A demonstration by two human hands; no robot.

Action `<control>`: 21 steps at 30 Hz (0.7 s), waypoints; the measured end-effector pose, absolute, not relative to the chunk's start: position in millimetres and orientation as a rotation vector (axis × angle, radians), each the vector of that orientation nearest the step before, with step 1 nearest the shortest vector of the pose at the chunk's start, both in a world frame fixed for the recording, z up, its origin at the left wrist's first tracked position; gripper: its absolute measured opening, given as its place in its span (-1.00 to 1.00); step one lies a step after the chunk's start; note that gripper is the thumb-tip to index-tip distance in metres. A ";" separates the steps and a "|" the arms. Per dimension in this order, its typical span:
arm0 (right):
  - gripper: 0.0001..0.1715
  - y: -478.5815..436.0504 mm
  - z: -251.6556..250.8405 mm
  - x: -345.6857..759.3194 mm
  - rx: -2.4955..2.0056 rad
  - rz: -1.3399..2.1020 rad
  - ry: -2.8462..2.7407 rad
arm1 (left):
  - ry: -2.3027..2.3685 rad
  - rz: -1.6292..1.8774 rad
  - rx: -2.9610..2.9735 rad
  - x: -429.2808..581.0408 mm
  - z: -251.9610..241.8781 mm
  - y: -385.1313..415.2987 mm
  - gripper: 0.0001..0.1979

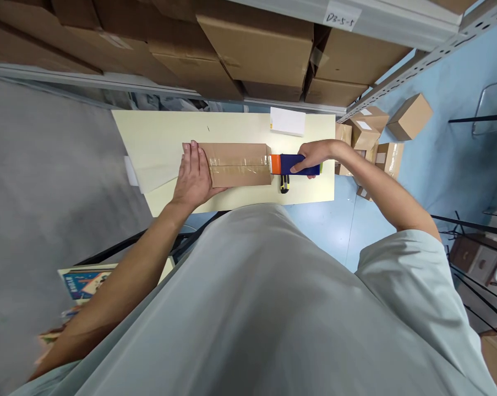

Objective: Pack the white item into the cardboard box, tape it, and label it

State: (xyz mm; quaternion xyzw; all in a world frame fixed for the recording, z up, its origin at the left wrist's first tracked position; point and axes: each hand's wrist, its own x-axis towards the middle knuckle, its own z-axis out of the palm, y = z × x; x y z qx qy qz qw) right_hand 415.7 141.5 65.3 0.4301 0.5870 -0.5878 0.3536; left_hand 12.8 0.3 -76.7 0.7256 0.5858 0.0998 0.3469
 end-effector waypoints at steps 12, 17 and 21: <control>-0.35 143.9 67.3 419.7 1.128 -1.504 1.475 | 1.534 0.272 1.843 14.1 -74.1 0.9 0.39; -0.35 148.1 69.1 440.9 1.172 -1.485 1.422 | 1.525 0.303 1.819 13.5 -76.2 0.5 0.41; -0.34 146.2 63.2 446.2 1.202 -1.420 1.410 | 1.523 0.312 1.820 14.1 -75.8 1.1 0.38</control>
